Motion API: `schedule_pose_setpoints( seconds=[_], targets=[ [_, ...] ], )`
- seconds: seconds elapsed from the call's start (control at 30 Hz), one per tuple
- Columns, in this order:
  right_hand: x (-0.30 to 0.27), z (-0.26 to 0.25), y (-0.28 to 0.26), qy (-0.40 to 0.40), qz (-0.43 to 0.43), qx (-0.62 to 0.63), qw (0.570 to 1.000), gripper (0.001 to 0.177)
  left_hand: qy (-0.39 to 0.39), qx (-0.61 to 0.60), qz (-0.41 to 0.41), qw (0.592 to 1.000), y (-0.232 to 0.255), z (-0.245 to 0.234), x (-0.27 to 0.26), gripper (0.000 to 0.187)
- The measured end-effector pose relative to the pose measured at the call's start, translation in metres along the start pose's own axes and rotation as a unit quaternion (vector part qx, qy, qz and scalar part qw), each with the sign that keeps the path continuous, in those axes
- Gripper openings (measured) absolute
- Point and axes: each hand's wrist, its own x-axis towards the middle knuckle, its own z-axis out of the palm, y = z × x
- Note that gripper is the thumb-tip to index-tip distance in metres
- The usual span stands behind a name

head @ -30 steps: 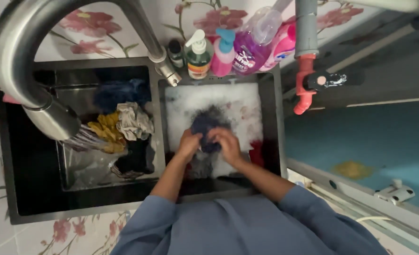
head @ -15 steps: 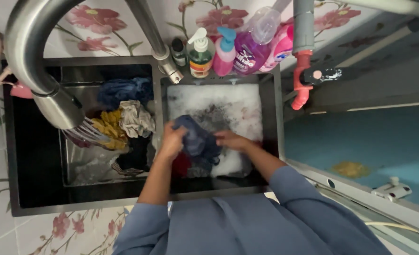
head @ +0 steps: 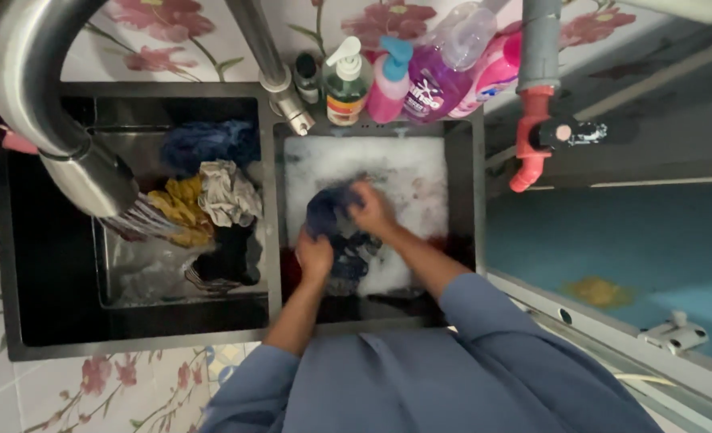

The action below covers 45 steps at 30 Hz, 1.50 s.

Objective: Hand washing multiple items of clothing in a sink with soapy water.

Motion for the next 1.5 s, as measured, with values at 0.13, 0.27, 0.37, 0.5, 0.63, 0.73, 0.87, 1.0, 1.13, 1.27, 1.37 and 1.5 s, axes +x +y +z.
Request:
schedule_pose_setpoints(
  seconds=[0.13,0.27,0.37,0.5,0.63,0.73,0.87,1.0,1.13,1.27,1.37,1.5],
  targets=[
    [0.007,0.029,-0.039,-0.139,-0.198,-0.062,0.968,0.056,0.038,-0.145,-0.167,0.974,-0.017,0.014,0.006,0.043],
    [0.021,0.046,0.018,-0.198,-0.055,-0.048,0.977,0.049,-0.01,-0.409,-0.381,0.829,-0.055,0.026,0.028,0.044],
    [0.042,0.047,0.016,-0.23,0.135,-0.166,0.949,0.035,-0.021,-0.385,-0.422,0.82,-0.046,0.013,0.043,0.045],
    [0.032,0.041,-0.064,0.005,0.097,-0.097,0.991,0.061,-0.021,-0.463,-0.466,0.753,-0.022,0.015,0.06,0.045],
    [-0.027,0.048,-0.083,0.036,-0.075,-0.076,0.994,0.048,-0.214,-0.624,-0.307,0.687,-0.064,0.058,0.05,0.04],
    [-0.028,0.04,-0.054,-0.062,-0.11,0.088,0.988,0.06,-0.259,-0.626,-0.358,0.642,-0.047,0.056,0.048,0.041],
    [-0.007,0.019,-0.037,-0.103,0.184,-0.245,0.946,0.053,-0.248,-0.551,-0.391,0.694,-0.036,0.072,0.051,0.042],
    [-0.005,0.004,-0.118,-0.067,0.091,-0.189,0.975,0.054,-0.226,-0.47,-0.419,0.743,-0.033,0.078,0.055,0.042],
    [-0.04,0.021,-0.079,-0.019,-0.174,0.028,0.984,0.048,-0.281,-0.635,-0.35,0.629,-0.062,0.087,0.038,0.039],
    [-0.02,0.013,-0.032,-0.049,-0.037,-0.153,0.986,0.041,-0.252,-0.605,-0.397,0.643,-0.024,0.07,0.035,0.038],
    [-0.006,-0.004,-0.067,-0.089,0.121,-0.229,0.962,0.042,-0.234,-0.531,-0.446,0.681,-0.015,0.072,0.029,0.038],
    [-0.032,0.014,-0.086,-0.039,-0.117,-0.057,0.991,0.051,-0.239,-0.569,-0.413,0.67,-0.022,0.08,0.036,0.035]
  ],
)
